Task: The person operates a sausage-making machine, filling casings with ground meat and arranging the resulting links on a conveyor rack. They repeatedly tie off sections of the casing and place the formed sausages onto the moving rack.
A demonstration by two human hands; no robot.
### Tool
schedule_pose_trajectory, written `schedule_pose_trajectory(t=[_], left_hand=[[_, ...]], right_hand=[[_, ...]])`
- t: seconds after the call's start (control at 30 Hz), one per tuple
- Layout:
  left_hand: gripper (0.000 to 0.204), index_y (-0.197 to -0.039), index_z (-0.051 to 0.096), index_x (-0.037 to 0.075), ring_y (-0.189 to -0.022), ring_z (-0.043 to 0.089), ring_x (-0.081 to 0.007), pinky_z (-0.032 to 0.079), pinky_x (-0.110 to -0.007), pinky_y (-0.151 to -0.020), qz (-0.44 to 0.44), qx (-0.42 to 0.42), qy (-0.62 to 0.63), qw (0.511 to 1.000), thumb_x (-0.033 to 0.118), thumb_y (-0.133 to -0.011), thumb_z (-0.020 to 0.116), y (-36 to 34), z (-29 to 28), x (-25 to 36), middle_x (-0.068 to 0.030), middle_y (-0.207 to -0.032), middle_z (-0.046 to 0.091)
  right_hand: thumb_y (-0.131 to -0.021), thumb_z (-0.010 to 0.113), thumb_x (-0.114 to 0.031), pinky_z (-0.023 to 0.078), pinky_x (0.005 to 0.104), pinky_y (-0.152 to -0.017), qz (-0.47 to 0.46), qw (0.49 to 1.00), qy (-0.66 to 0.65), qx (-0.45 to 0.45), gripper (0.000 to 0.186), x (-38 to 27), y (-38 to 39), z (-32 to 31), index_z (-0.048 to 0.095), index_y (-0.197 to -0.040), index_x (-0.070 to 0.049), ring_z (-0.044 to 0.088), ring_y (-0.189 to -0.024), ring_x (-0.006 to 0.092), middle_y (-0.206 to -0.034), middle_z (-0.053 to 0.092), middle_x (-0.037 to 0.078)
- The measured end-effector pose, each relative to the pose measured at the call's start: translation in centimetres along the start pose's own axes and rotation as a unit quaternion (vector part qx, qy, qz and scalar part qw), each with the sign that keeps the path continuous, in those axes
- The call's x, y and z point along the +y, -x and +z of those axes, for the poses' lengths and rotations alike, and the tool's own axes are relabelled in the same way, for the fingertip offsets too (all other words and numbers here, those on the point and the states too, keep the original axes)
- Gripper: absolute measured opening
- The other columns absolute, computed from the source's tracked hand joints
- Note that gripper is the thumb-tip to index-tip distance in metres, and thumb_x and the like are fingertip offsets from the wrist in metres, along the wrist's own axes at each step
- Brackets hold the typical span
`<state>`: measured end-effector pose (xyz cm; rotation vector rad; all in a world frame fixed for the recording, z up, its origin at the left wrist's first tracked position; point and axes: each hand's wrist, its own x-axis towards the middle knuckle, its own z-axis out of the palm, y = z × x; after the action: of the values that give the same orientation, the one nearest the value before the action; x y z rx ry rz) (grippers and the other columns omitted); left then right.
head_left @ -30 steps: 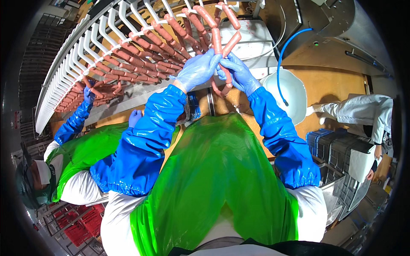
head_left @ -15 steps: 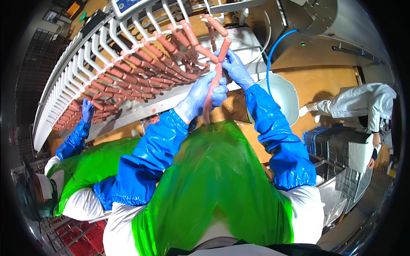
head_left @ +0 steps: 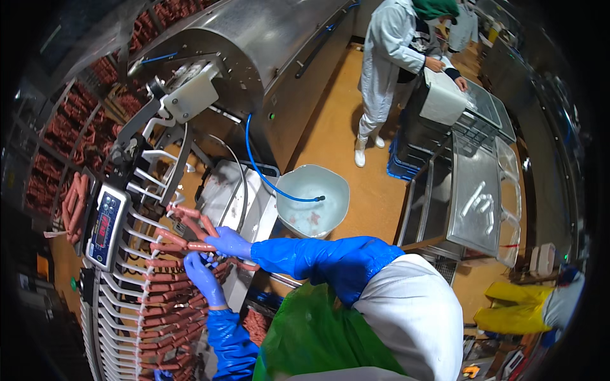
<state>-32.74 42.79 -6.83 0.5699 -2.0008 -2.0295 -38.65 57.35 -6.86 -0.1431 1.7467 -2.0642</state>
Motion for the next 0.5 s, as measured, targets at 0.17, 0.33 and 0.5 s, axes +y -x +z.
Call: schedule_pose_trajectory(t=[0.17, 0.33, 0.5], left_hand=[[0.05, -0.144, 0.034, -0.001, -0.107, 0.054, -0.0225, 0.046, -0.033, -0.091, 0.177, -0.03, -0.064, 0.982, 0.015, -0.097, 0.044, 1.5, -0.9, -2.3, -0.0143, -0.131, 0.048], [0.057, -0.147, 0.032, -0.002, -0.117, 0.052, -0.0269, 0.044, -0.037, -0.097, 0.21, -0.073, -0.031, 0.974, 0.027, -0.1, 0.043, 3.3, -3.7, -4.2, -0.0203, -0.138, 0.044], [0.044, -0.12, 0.055, -0.006, -0.075, 0.065, -0.0285, 0.052, -0.038, -0.066, 0.271, -0.068, -0.288, 0.916, 0.03, -0.103, 0.037, 2.1, -7.1, -6.1, -0.0187, -0.102, 0.064]], right_hand=[[-0.091, 0.054, -0.066, 0.04, 0.0259, -0.043, -0.008, 0.996, -0.038, -0.08, 0.066, -0.5, 3.8, 3.9, 0.068, -0.099, -0.003, 0.051, -0.047, 0.0092, -0.064, 0.058, 0.001], [-0.087, 0.048, -0.077, 0.048, 0.0319, -0.056, 0.055, 0.958, 0.195, -0.204, 0.083, -1.3, 4.9, 4.7, 0.067, -0.092, 0.003, 0.06, -0.064, 0.0184, -0.078, 0.065, 0.009], [-0.079, 0.071, -0.046, 0.053, 0.0413, -0.083, -0.137, 0.955, 0.252, -0.072, 0.064, -0.7, 2.9, 7.6, 0.056, -0.122, 0.0, 0.067, -0.095, 0.0339, -0.107, 0.068, 0.022]])
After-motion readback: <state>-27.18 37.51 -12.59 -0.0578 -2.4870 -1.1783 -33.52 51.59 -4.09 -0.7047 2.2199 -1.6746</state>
